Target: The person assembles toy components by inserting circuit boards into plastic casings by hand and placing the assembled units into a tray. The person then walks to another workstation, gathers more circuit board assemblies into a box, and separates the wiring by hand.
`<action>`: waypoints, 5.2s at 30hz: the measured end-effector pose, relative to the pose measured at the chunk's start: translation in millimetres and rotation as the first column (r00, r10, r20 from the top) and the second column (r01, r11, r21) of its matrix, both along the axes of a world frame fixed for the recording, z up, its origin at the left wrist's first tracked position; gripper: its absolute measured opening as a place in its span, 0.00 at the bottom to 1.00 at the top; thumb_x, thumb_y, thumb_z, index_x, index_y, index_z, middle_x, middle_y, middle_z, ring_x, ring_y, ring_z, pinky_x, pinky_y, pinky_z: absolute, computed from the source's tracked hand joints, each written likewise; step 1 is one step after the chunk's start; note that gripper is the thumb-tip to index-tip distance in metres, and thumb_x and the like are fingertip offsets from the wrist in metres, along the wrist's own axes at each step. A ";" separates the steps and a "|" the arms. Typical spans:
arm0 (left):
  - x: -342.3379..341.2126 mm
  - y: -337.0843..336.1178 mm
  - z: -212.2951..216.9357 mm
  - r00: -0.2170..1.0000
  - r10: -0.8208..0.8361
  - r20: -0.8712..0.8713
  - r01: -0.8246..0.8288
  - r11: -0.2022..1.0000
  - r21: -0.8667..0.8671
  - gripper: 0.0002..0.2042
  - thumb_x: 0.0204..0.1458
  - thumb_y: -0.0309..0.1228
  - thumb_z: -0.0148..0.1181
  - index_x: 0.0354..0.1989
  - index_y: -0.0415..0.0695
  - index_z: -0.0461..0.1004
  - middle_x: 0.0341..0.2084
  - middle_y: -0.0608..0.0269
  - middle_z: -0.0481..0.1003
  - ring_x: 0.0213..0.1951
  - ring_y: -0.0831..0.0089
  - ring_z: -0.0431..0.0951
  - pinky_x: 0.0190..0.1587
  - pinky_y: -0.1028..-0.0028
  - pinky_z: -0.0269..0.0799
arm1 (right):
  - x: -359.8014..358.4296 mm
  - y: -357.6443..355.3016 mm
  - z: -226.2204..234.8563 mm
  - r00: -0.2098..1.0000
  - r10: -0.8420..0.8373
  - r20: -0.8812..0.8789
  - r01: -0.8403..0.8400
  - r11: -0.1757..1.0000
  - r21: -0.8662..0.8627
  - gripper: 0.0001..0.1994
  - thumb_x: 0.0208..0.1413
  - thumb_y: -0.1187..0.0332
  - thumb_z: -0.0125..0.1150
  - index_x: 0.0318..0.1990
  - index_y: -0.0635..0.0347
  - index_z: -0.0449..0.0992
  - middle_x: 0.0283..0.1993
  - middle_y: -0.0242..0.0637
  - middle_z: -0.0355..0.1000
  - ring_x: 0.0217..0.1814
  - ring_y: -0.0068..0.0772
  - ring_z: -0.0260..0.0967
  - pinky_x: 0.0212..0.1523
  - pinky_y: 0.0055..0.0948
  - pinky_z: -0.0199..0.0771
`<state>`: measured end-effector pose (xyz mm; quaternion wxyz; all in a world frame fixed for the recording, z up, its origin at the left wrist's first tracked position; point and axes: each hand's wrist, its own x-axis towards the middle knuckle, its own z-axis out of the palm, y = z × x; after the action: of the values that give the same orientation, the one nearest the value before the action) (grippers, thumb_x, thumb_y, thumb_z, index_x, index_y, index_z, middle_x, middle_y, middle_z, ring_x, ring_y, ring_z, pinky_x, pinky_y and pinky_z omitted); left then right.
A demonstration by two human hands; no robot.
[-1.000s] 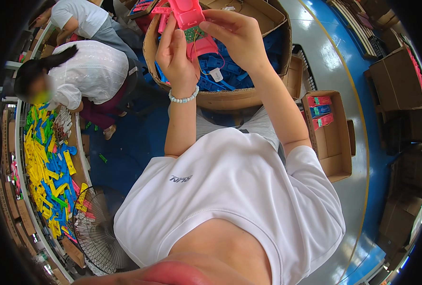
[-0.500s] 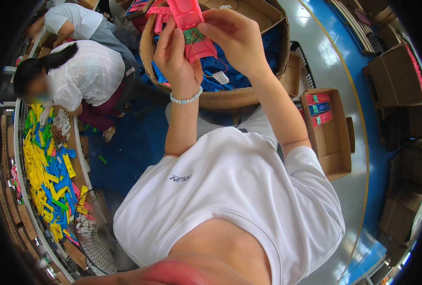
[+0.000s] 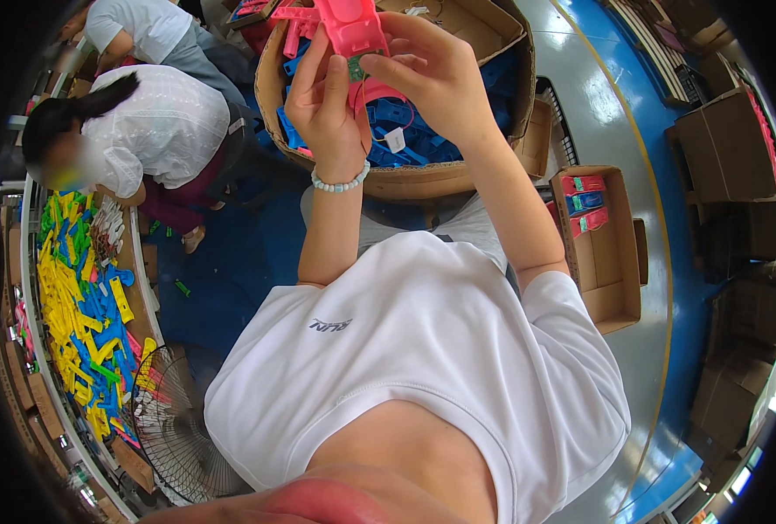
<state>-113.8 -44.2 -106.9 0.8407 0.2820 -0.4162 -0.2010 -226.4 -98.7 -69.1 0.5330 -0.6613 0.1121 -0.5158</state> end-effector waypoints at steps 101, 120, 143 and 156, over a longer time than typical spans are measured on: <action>-29.8 -2.3 1.8 0.912 -0.405 0.071 0.361 0.872 0.330 0.11 0.67 0.33 0.43 0.49 0.38 0.58 0.27 0.53 0.75 0.21 0.72 0.77 0.23 0.75 0.75 | -23.9 -59.0 -63.1 0.962 0.107 0.249 -0.168 0.956 0.240 0.09 0.57 0.78 0.60 0.45 0.68 0.78 0.37 0.33 0.77 0.38 0.19 0.72 0.39 0.20 0.72; -94.4 -42.0 -78.0 0.647 -0.622 0.441 0.380 0.764 0.521 0.16 0.66 0.32 0.47 0.57 0.38 0.58 0.43 0.48 0.76 0.41 0.72 0.79 0.43 0.76 0.73 | -142.0 -12.5 -107.3 0.877 -0.474 0.082 0.466 0.879 0.100 0.17 0.55 0.75 0.65 0.52 0.66 0.71 0.42 0.34 0.76 0.42 0.21 0.73 0.43 0.22 0.74; 14.6 -2.7 -115.4 0.577 -0.445 0.685 -0.161 0.760 0.630 0.13 0.61 0.31 0.56 0.49 0.38 0.75 0.43 0.53 0.80 0.46 0.65 0.81 0.50 0.71 0.74 | -478.5 -48.1 -408.9 -0.267 -0.253 -0.930 0.921 0.217 -0.323 0.16 0.50 0.53 0.64 0.32 0.59 0.83 0.28 0.45 0.78 0.35 0.42 0.79 0.41 0.38 0.75; 244.1 -161.5 -187.8 0.203 -0.531 0.823 -0.905 0.218 0.364 0.34 0.50 0.37 0.64 0.63 0.40 0.55 0.56 0.33 0.65 0.53 0.36 0.71 0.54 0.50 0.70 | -443.7 -41.0 -340.7 -0.093 -0.525 -0.846 0.915 0.291 -0.281 0.17 0.53 0.61 0.62 0.47 0.62 0.80 0.44 0.45 0.79 0.48 0.42 0.77 0.51 0.34 0.74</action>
<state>130.3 -205.6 -294.7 0.0362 0.8408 -0.5398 -0.0194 -670.1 -139.7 -409.8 0.1329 -0.5030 0.8038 -0.2885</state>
